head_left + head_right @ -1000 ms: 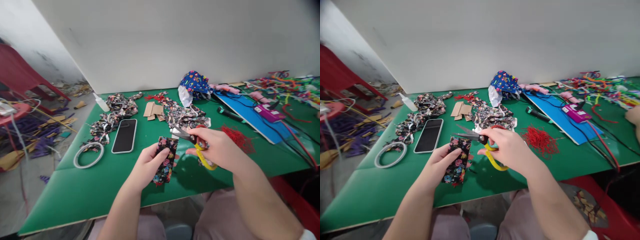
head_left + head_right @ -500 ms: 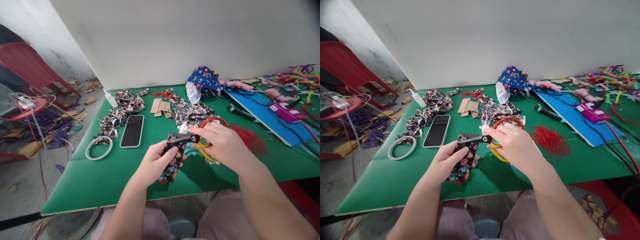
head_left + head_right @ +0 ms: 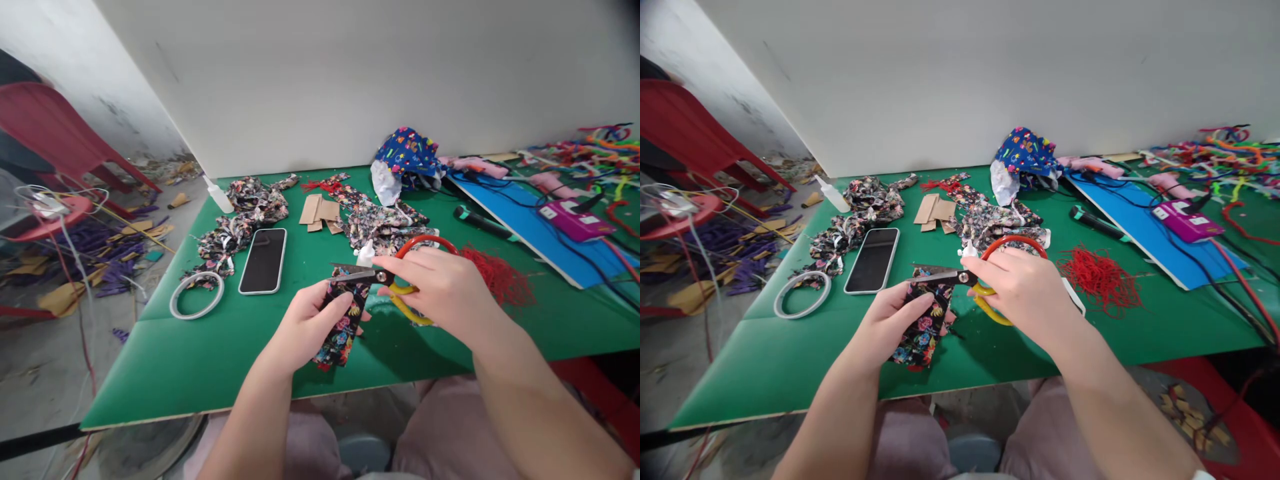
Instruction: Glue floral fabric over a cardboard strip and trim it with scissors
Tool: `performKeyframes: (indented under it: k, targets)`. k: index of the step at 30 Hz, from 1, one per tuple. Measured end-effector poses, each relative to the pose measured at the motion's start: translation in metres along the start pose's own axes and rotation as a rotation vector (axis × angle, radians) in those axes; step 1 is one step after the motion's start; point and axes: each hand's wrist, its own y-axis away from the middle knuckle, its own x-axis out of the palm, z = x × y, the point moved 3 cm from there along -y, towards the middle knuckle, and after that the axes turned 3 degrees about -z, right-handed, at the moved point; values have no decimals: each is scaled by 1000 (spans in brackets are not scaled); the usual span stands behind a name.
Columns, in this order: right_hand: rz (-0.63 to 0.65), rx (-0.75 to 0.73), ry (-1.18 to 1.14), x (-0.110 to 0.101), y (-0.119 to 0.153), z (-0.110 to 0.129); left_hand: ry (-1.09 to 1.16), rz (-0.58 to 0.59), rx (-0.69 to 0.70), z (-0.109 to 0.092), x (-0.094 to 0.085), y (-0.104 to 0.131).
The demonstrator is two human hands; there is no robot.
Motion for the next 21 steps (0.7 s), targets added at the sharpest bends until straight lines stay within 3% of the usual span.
performKeyframes:
  k: [21]
  targets:
    - [-18,0,39,1,2,0,28,12,12,6,-4,0]
